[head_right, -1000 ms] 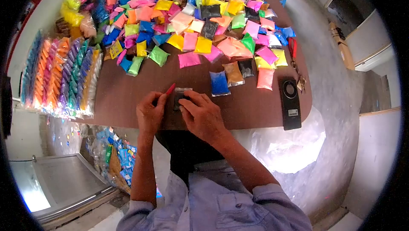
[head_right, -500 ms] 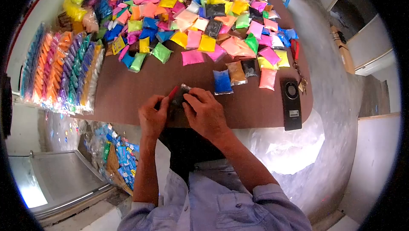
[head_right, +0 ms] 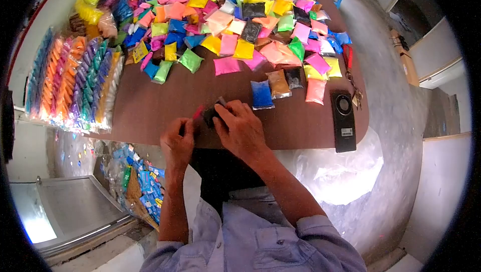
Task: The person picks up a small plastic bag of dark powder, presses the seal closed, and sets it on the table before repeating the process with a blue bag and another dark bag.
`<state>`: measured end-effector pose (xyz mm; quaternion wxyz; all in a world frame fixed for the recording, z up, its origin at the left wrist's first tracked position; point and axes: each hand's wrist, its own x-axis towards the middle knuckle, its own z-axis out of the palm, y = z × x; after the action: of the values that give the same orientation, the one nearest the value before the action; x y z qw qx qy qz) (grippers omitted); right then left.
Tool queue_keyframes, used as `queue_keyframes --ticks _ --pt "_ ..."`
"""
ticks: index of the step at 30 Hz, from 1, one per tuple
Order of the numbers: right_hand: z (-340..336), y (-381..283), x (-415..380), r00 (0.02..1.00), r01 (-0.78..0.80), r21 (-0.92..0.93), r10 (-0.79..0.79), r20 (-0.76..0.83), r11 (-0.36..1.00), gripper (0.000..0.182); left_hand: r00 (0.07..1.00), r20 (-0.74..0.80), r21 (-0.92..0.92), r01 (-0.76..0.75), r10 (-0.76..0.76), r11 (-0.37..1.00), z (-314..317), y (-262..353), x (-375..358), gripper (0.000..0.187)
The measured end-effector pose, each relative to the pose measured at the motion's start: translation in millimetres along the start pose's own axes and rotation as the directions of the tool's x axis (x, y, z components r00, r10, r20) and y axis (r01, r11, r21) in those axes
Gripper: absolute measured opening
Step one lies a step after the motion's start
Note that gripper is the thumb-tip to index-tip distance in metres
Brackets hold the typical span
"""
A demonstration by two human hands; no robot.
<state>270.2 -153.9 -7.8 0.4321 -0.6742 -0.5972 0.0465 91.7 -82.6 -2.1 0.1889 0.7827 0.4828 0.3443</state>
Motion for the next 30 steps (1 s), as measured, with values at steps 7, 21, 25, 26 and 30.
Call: queue_keyframes --ticks 7,21,25,26,30 --pt "3 1 1 1.0 -0.017 -0.03 0.017 0.008 0.999 0.027 0.998 -0.035 -0.087 -0.051 0.048 0.995 -9 20 -6 0.008" --pt "3 0 1 1.0 -0.008 -0.028 0.008 -0.003 1.0 0.024 0.999 0.009 -0.2 -0.046 0.048 0.979 -4 19 -10 0.013" --pt "0 -1 1 1.0 -0.016 -0.035 0.016 0.023 0.999 0.025 1.0 -0.004 -0.077 -0.013 0.013 0.997 7 9 -11 0.011" --pt "0 0 1 1.0 -0.015 -0.038 0.016 0.021 0.999 0.025 1.0 -0.005 -0.08 -0.015 0.015 0.997 7 6 -8 0.011" --pt "4 0 0 0.999 -0.034 -0.011 0.034 0.001 0.999 0.025 0.998 -0.051 0.006 0.025 -0.025 1.0 -5 -4 3 0.012"
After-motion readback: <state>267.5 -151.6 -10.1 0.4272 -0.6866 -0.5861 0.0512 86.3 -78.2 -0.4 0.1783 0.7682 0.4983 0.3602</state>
